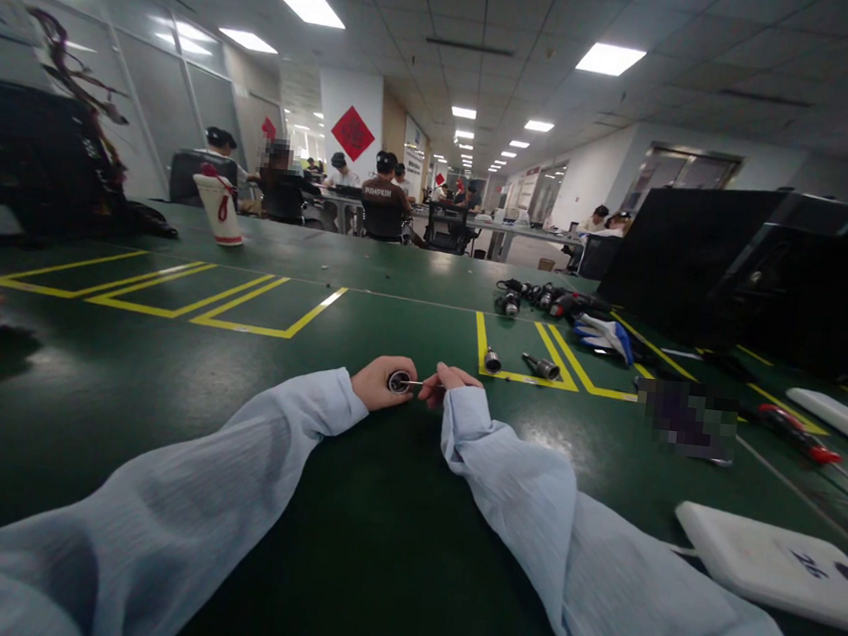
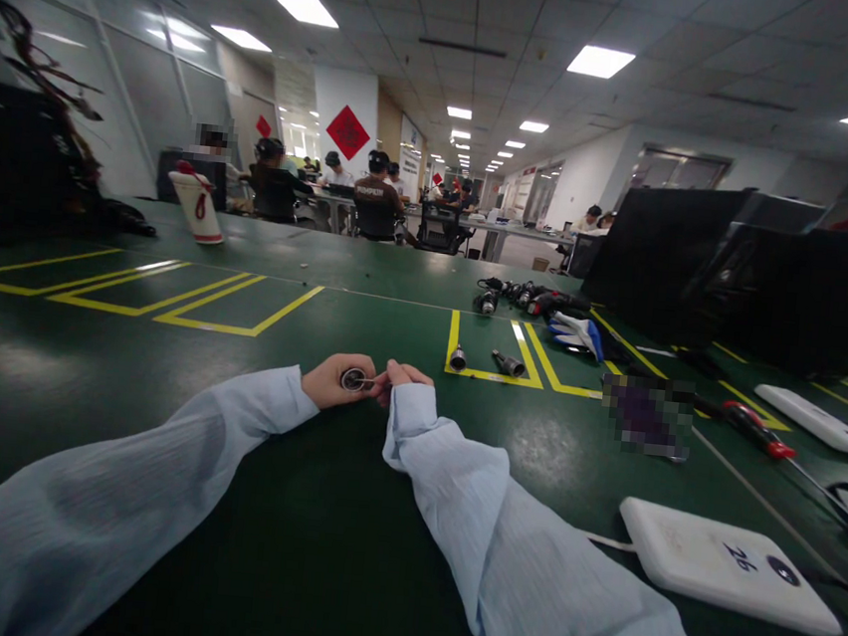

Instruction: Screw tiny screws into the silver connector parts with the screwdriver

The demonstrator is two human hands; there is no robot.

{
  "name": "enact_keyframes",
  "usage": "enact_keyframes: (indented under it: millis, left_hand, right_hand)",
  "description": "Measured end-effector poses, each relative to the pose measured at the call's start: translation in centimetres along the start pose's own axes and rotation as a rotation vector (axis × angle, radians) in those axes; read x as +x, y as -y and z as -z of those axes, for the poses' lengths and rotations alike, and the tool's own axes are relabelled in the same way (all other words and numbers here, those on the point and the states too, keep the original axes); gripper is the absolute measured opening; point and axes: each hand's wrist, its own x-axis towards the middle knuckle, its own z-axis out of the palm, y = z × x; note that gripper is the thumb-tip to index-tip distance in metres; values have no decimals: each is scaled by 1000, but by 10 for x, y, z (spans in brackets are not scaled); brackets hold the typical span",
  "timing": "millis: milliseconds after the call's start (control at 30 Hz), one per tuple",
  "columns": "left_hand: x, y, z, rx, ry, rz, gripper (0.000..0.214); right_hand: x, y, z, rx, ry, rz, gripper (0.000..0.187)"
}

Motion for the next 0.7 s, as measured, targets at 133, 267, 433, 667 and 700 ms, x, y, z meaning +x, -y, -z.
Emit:
enact_keyframes:
  millis: [133, 267, 433, 667, 700]
  left_hand:
    - [0, -2, 0, -5, -2, 26, 14]
    - [0, -5, 0, -8, -25, 54, 23]
    - [0, -9, 1, 0, -91, 95, 29]
    - [1, -17, 7, 27, -79, 146, 22]
    - [1, -17, 7, 33, -76, 146, 21]
  right_hand:
    - [0, -1, -2, 25, -36, 6, 30]
    - [-1, 0, -2, -25, -63, 37, 29]
    - [-4, 5, -2, -152, -93, 99, 31]
    - [-16, 18, 3, -265, -107, 200, 30]
    - [-20, 19, 4, -304, -97, 240, 29]
